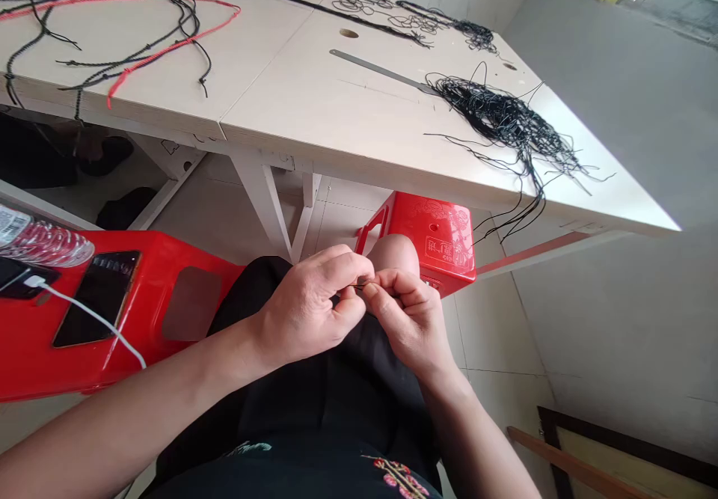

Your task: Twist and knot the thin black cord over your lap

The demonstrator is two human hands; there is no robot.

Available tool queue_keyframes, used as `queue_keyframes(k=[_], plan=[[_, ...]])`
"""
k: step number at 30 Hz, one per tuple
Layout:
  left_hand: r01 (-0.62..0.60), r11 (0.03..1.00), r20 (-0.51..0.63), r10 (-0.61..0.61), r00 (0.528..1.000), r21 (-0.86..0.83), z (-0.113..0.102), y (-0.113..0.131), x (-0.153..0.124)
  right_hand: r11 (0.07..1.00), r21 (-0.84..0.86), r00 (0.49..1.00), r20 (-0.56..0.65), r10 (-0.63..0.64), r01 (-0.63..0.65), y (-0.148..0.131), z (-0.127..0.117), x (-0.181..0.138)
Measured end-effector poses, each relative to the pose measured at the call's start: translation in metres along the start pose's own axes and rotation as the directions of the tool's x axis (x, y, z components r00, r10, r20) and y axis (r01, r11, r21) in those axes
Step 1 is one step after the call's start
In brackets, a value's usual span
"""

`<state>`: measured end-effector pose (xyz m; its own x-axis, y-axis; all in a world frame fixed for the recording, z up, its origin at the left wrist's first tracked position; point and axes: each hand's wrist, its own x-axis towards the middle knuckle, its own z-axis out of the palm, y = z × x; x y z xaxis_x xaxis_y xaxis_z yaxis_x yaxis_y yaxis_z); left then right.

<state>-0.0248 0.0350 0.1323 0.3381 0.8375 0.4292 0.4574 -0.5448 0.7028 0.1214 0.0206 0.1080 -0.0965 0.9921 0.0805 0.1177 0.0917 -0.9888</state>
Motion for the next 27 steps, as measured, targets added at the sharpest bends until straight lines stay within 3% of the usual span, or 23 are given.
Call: queue_keyframes(k=[6,11,13,16,19,27], plan=[[0.255,0.945,0.08,-0.243,0.967,-0.206,-0.001,-0.001,0.001,0.992,0.126,0.998,0.055,-0.016,0.009,0.008,-0.004,0.0],[0.282,0.944,0.113,-0.266,0.957,-0.17,-0.002,-0.002,0.002,0.996,0.077,0.998,0.059,-0.038,0.033,0.005,-0.005,0.004],[0.232,0.968,0.113,-0.22,0.969,-0.1,-0.002,-0.003,0.001,0.998,0.054,0.999,0.045,-0.022,0.02,0.003,-0.005,0.006],[0.04,0.999,0.04,-0.041,0.998,0.023,-0.001,-0.006,0.001,0.997,0.075,0.999,0.05,0.0,-0.004,0.003,-0.006,0.007],[-0.102,0.992,-0.017,0.103,0.995,0.076,0.0,-0.008,0.0,0.996,0.088,0.998,0.067,0.015,-0.021,0.003,-0.007,0.006],[-0.197,0.976,-0.051,0.202,0.978,0.09,0.002,-0.01,-0.001,1.0,-0.01,0.998,0.061,0.002,-0.002,-0.002,-0.005,-0.001]])
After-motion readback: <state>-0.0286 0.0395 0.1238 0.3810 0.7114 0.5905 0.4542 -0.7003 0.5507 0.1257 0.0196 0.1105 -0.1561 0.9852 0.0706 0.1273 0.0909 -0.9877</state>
